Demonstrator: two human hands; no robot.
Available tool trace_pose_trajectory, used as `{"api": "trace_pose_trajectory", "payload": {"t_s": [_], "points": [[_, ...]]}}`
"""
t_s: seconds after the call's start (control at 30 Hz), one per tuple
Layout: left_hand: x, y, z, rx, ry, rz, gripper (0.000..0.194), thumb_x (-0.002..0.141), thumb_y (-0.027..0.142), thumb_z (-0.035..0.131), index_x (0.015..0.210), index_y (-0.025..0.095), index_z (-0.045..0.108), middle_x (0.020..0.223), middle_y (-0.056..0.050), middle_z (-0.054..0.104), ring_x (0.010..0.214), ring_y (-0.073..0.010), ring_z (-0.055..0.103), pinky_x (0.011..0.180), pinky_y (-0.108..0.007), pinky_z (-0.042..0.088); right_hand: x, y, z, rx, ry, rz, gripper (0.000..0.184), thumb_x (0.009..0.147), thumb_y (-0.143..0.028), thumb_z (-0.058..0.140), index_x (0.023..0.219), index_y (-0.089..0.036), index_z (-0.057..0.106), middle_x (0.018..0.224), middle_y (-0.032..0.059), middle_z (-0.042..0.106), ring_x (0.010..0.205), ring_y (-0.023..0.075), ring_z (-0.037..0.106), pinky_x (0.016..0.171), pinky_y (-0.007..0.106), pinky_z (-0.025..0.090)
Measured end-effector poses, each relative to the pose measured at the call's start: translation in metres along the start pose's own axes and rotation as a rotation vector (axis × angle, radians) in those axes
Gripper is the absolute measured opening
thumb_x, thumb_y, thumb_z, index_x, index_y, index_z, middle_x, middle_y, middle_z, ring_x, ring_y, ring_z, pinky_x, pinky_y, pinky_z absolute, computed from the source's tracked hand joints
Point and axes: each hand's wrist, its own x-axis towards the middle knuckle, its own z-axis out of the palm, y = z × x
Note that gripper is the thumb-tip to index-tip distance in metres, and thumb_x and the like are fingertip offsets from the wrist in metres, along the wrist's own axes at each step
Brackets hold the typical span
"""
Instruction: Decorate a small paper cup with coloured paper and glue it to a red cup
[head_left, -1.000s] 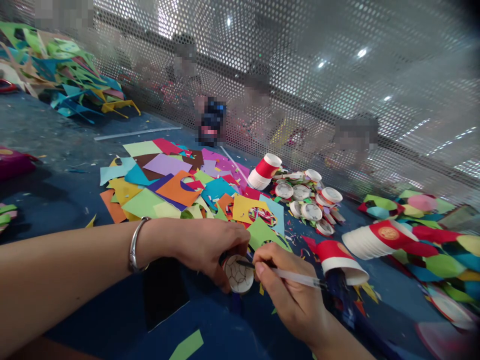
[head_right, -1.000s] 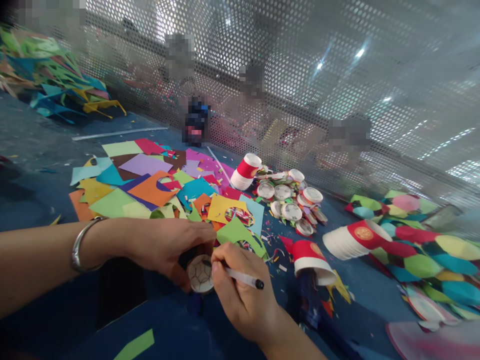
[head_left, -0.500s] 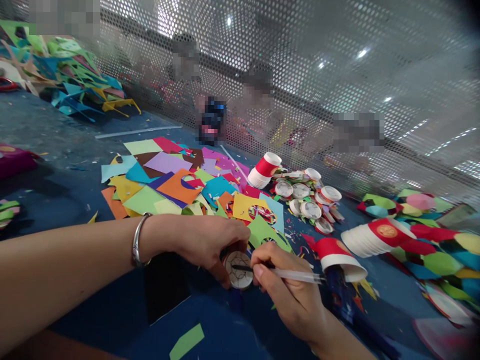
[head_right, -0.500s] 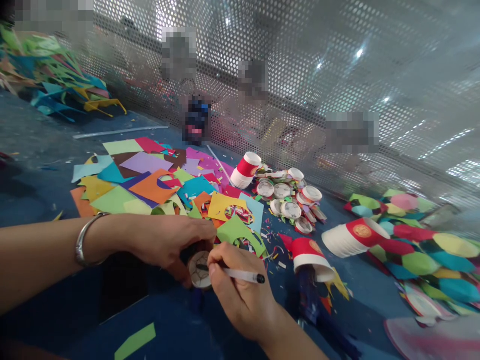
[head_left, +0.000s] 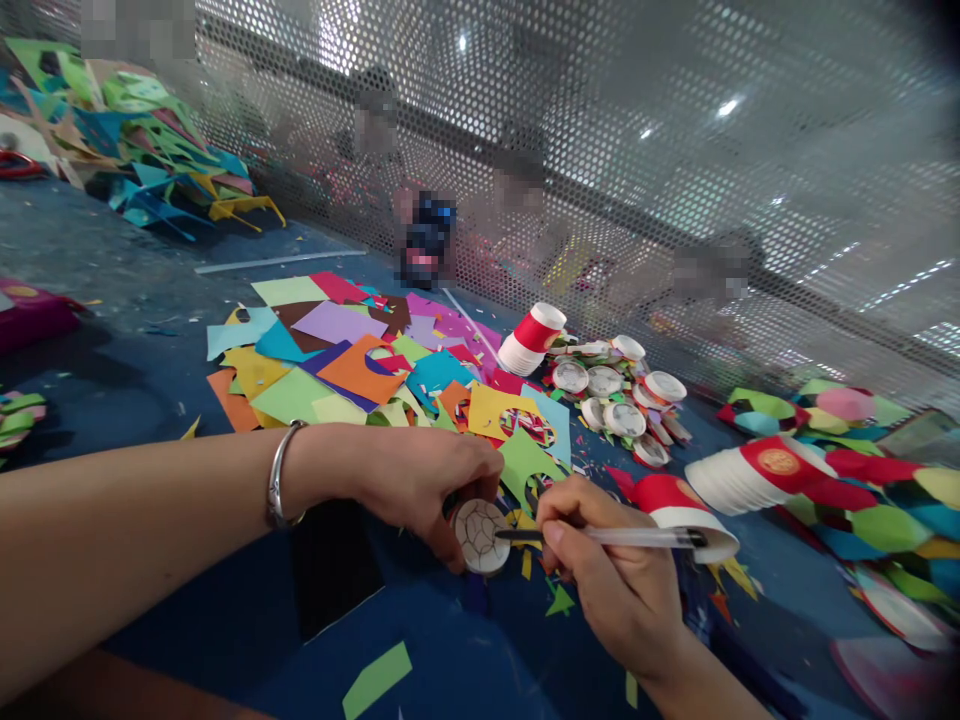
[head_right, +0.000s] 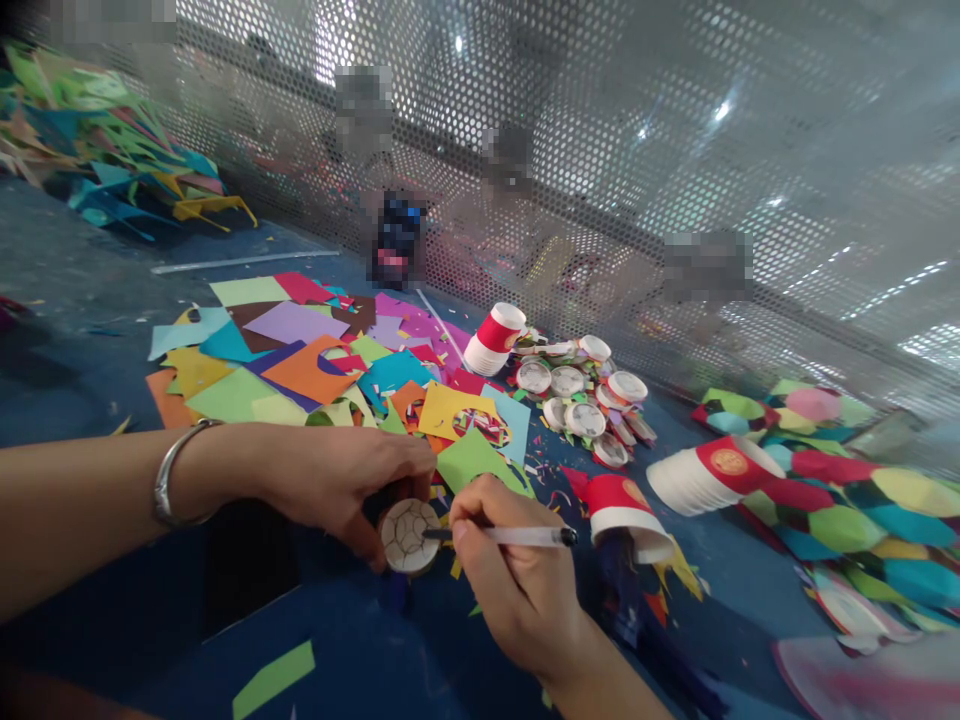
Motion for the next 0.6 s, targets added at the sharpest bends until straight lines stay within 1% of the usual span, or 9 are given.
{"api": "trace_pose_trajectory", "payload": {"t_s": [0.17,0.3,0.43,0.6], "points": [[-0.0013,-0.0006,0.0009,0.017,0.015,0.009,0.052,0.067,0.034,0.083,0.110,0.019,0.059,0.102,-0.004,0.064,0.087,-0.0202,0.059,0.065,-0.028,0.042,-0.0008,-0.0002,-0.0052,-0.120,0.000,-0.089,0.020,0.096,-0.015,0.046,0.079,-0.022,0.053,0.066,-0.0037,0.053,0.057,0.0122,0.049,0.055,0.028,0.036],[-0.0011,-0.0007,0.0013,0.020,0.016,0.019,0.052,0.067,0.035,0.084,0.110,0.019,0.059,0.104,-0.005,0.064,0.089,-0.0211,0.059,0.066,-0.028,0.042,0.0001,-0.0020,-0.0067,-0.166,-0.019,-0.137,0.018,0.095,-0.013,0.046,0.081,-0.022,0.052,0.065,-0.0044,0.052,0.056,0.0113,0.048,0.055,0.027,0.035],[-0.0013,0.0004,0.0010,0.038,0.027,0.009,0.049,0.068,0.039,0.084,0.105,0.020,0.058,0.100,-0.004,0.063,0.084,-0.0195,0.058,0.064,-0.028,0.041,0.0047,-0.0055,-0.0045,-0.259,-0.046,-0.210,0.017,0.094,-0.012,0.045,0.082,-0.022,0.051,0.064,-0.0041,0.053,0.054,0.0115,0.049,0.054,0.028,0.035],[-0.0015,0.0006,0.0009,0.040,0.026,0.000,0.050,0.066,0.037,0.084,0.106,0.020,0.058,0.099,-0.004,0.063,0.082,-0.0195,0.058,0.062,-0.028,0.040,0.0087,-0.0088,-0.0031,-0.282,-0.066,-0.234,0.018,0.094,-0.010,0.044,0.082,-0.022,0.051,0.062,-0.0042,0.051,0.052,0.0114,0.049,0.052,0.028,0.034]]}}
